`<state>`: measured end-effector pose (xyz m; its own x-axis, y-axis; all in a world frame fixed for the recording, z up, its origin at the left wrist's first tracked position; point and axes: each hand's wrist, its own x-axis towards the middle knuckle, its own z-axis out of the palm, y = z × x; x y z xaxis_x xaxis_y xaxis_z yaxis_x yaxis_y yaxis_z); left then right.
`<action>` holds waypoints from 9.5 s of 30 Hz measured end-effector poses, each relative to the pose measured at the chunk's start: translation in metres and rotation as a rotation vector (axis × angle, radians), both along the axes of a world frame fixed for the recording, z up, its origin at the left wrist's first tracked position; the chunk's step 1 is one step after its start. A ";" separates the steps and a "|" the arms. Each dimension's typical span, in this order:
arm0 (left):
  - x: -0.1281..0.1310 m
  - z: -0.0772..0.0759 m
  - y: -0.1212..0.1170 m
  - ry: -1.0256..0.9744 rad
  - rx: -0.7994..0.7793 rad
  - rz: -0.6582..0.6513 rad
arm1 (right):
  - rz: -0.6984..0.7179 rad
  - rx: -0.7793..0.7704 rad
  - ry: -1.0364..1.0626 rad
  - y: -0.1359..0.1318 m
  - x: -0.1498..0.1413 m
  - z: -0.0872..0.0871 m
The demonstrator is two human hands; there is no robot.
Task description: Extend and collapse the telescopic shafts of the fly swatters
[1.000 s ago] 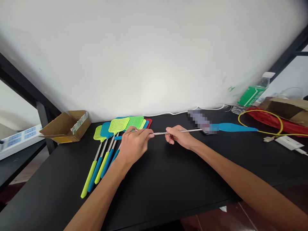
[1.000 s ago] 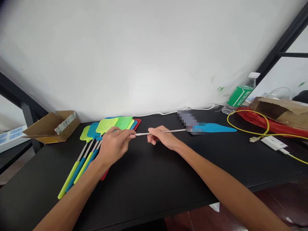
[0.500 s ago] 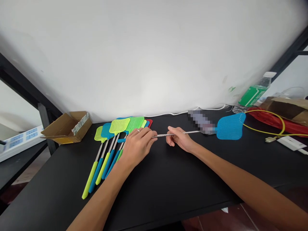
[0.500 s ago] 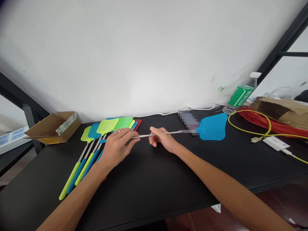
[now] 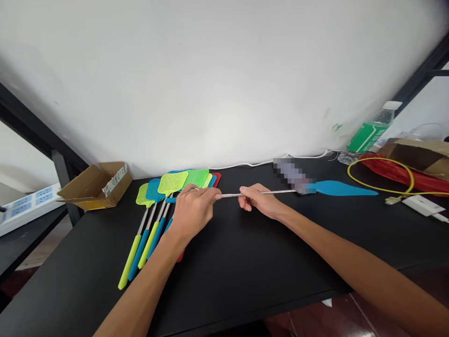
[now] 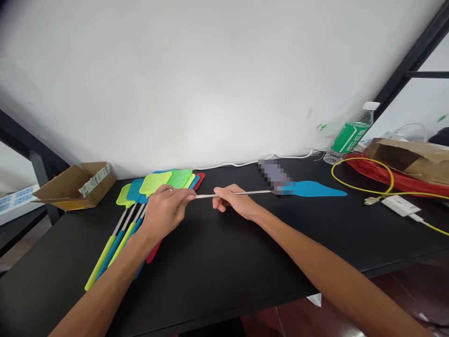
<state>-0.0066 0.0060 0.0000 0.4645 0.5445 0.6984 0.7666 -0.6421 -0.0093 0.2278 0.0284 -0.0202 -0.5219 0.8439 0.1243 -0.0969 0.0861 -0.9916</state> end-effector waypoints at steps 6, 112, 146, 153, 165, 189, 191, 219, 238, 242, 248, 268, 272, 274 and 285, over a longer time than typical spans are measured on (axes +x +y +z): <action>0.002 -0.003 -0.003 -0.006 -0.040 0.028 | -0.015 0.007 0.027 0.003 0.003 -0.004; 0.005 0.019 -0.020 0.212 -0.223 0.280 | -0.119 -0.928 0.546 0.000 -0.003 0.010; 0.027 0.005 -0.020 -0.856 -1.029 -0.264 | -0.243 -0.496 0.647 -0.005 -0.010 0.006; 0.046 -0.006 -0.032 -0.996 -1.197 -0.216 | -0.239 -0.718 0.641 -0.011 -0.016 0.010; 0.053 -0.016 -0.026 -0.908 -1.228 -0.087 | -0.128 -0.882 0.544 -0.019 -0.023 0.005; 0.044 -0.015 -0.020 -1.210 -1.237 -0.323 | -0.176 -0.392 0.432 -0.021 -0.022 0.004; 0.043 -0.016 -0.021 -1.218 -1.220 -0.347 | -0.144 -0.356 0.410 -0.022 -0.023 0.003; 0.043 -0.024 -0.022 -1.005 -1.242 -0.506 | 0.148 -0.091 0.187 -0.026 -0.026 -0.006; 0.052 -0.018 -0.023 -1.209 -1.244 -0.447 | 0.021 0.136 0.013 -0.029 -0.025 0.003; 0.052 -0.017 -0.024 -1.257 -1.289 -0.428 | 0.010 0.223 -0.069 -0.030 -0.022 0.008; 0.051 -0.017 -0.023 -1.276 -1.344 -0.413 | -0.022 0.408 -0.193 -0.031 -0.017 0.010; 0.043 -0.016 -0.019 -1.305 -1.328 -0.536 | -0.009 0.223 -0.022 -0.021 -0.005 0.008; 0.043 -0.015 -0.021 -1.168 -1.302 -0.545 | 0.028 0.105 0.061 -0.018 -0.010 0.001; 0.043 -0.017 -0.023 -1.091 -1.308 -0.527 | 0.067 0.082 0.054 -0.019 -0.012 -0.001; 0.048 -0.019 -0.022 -1.181 -1.242 -0.420 | 0.143 0.133 -0.083 -0.019 -0.006 0.016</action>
